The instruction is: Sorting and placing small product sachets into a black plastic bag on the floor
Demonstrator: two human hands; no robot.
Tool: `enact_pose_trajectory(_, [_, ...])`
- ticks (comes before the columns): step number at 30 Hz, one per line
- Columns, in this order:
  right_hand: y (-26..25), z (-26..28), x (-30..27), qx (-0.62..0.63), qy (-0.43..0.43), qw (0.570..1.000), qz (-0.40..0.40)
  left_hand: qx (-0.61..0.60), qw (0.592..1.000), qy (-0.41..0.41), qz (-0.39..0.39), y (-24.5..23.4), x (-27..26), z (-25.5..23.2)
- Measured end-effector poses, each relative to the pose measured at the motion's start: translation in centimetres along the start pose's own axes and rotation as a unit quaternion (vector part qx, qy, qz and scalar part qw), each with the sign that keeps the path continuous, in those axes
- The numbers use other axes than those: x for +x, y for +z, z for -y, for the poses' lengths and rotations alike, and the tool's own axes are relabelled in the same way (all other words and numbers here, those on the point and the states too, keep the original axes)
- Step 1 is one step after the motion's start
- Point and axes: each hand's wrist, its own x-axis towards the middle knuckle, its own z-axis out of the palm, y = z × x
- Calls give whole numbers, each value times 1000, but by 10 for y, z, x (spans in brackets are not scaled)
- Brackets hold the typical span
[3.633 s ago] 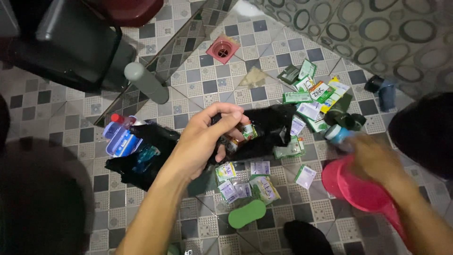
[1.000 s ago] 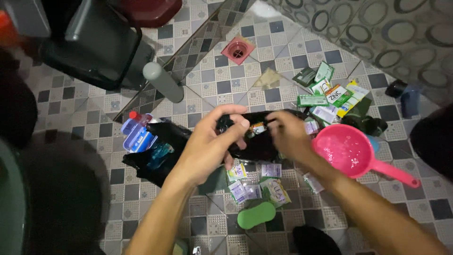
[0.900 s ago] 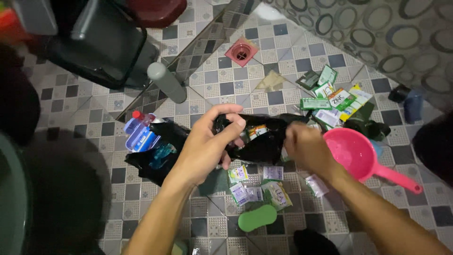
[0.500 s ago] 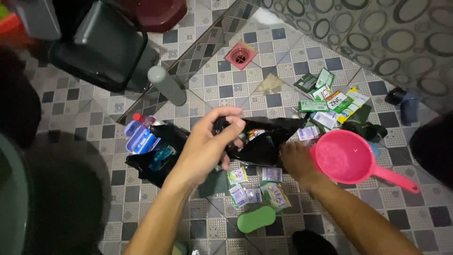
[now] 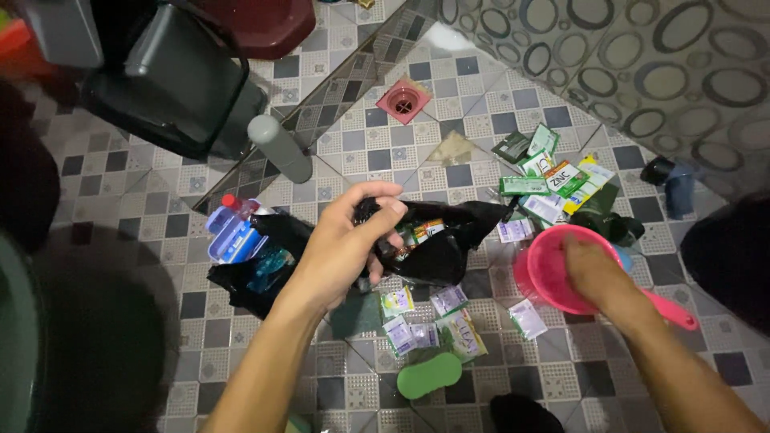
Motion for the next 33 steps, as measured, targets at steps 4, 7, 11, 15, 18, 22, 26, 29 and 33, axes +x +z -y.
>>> enact_pose_trajectory(4, [119, -105, 57, -76, 18, 994, 73, -7, 1000, 7, 11, 7, 4, 3])
enact_pose_trajectory(7, [131, -98, 56, -193, -92, 976, 50, -1, 1000, 1, 19, 11, 6, 4])
enact_pose_trajectory(11, [100, -68, 41, -242, -123, 962, 38, -4, 1000, -1, 14, 11, 5, 5])
enact_pose_trajectory(15, [23, -18, 10, -147, -38, 988, 0, -2, 1000, -5, 13, 8, 3, 2])
enact_pose_trajectory(18, [-35, 6, -14, 283, -61, 957, -15, 4, 1000, -12, 10, 9, 1, 0])
enact_pose_trajectory(22, [-95, 81, -34, 132, 102, 985, -39, -4, 1000, 3, 18, 12, 2, 3])
enact_pose_trajectory(26, [-89, 136, -28, 388, 31, 915, -108, -3, 1000, -2, 29, 22, 4, 0])
enact_pose_trajectory(29, [-86, 219, -24, 479, -15, 875, -73, -8, 999, -18, 32, 31, 6, 1])
enact_pose_trajectory(33, [-41, 257, 3, 613, -173, 754, 163, -45, 997, -2, 62, 36, 9, 3])
